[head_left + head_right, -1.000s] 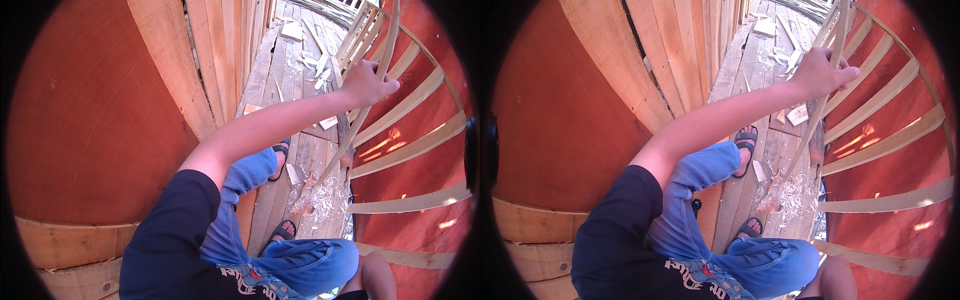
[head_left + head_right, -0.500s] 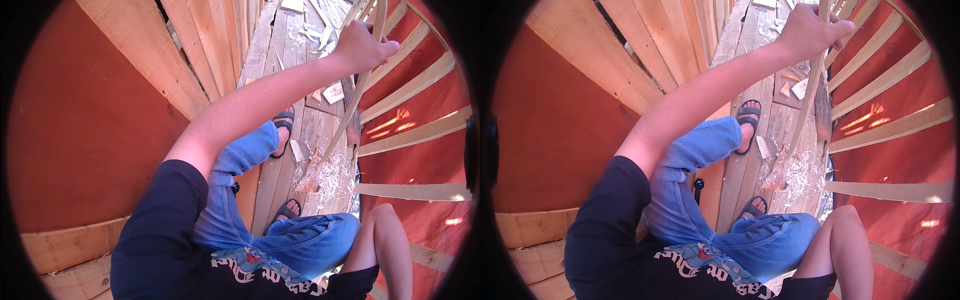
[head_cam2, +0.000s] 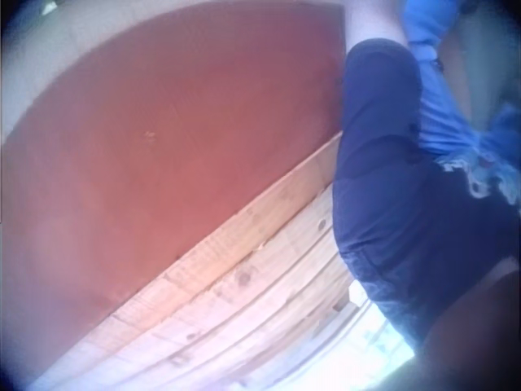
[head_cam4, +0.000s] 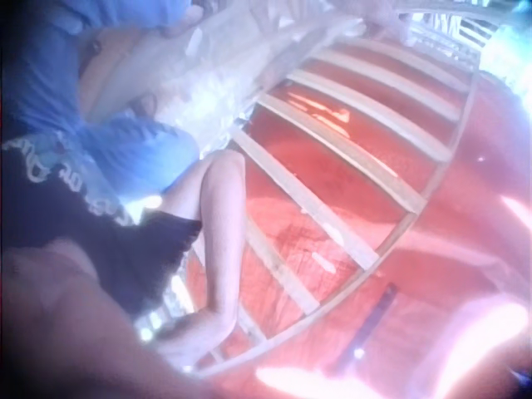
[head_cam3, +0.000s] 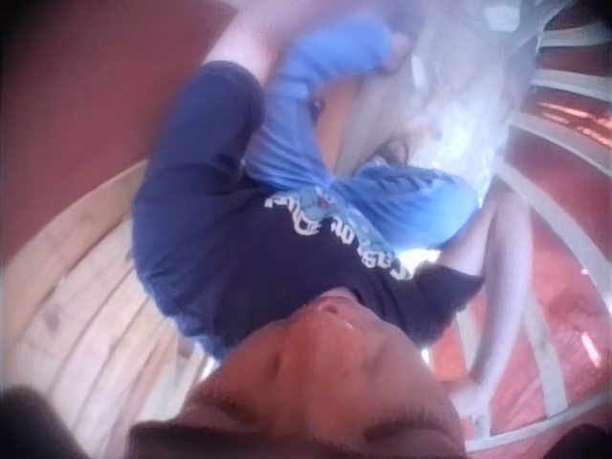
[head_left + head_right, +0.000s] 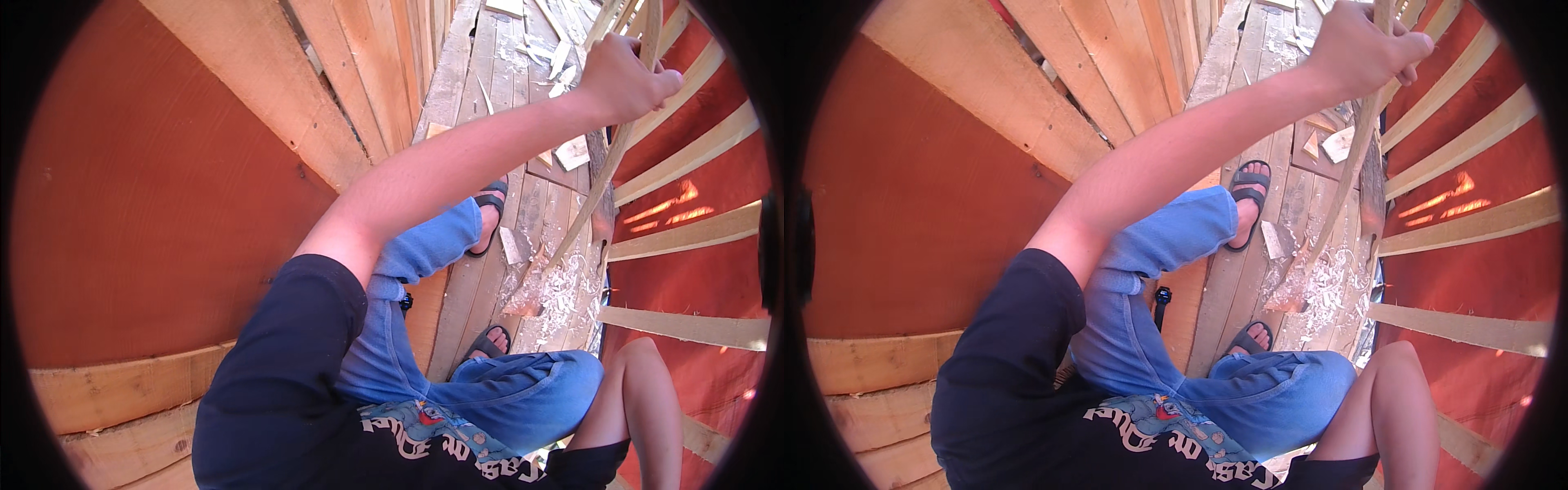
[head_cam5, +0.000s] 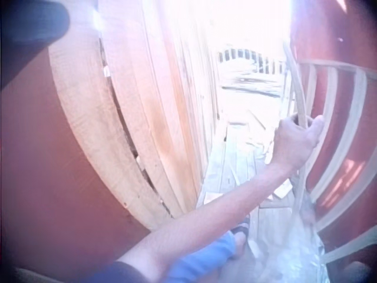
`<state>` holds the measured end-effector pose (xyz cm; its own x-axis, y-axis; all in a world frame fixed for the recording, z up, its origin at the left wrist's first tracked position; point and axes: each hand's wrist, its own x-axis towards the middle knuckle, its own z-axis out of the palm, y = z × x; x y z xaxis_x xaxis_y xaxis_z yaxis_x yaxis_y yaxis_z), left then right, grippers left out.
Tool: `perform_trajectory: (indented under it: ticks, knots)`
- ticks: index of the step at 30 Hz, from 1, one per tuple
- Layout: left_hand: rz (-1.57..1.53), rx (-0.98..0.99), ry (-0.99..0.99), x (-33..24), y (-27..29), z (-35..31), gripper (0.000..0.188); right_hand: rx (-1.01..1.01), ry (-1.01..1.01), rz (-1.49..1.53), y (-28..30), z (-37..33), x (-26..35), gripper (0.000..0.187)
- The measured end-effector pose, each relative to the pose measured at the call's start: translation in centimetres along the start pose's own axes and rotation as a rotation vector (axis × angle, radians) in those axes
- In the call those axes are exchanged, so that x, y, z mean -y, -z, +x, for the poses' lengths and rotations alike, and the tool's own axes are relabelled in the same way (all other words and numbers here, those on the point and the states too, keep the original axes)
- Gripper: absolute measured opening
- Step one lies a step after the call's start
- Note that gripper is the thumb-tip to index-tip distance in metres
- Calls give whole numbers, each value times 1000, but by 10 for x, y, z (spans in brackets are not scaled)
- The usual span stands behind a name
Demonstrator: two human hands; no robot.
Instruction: The person carves a wooden plank using a small knife, while sitting on a wooden floor.
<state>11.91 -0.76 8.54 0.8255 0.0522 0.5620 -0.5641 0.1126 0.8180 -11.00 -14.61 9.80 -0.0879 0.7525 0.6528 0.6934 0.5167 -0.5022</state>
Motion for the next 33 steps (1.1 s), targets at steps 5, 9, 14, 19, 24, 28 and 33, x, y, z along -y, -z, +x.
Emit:
perform_trajectory:
  ticks: [5,9,14,19,24,28,33]
  knots:
    - [30,10,7,-12,-3,-3,29,29,-41,2,0,9,-11,33]
    - [73,-39,11,-13,0,-4,28,44,-66,0,-2,16,-25,34]
    - [56,-34,-10,-17,-4,-5,27,83,-122,-26,3,15,-33,35]
    - [24,-14,21,-21,-2,-6,24,110,-165,-36,7,15,-38,36]
    - [-26,-8,30,-24,1,-6,25,118,-199,-43,11,16,-47,37]
    - [-13,-18,14,-22,-2,-7,23,124,-248,-59,12,15,-56,38]
    - [-48,-20,-3,-29,-3,-9,22,146,-304,-82,9,21,-67,39]
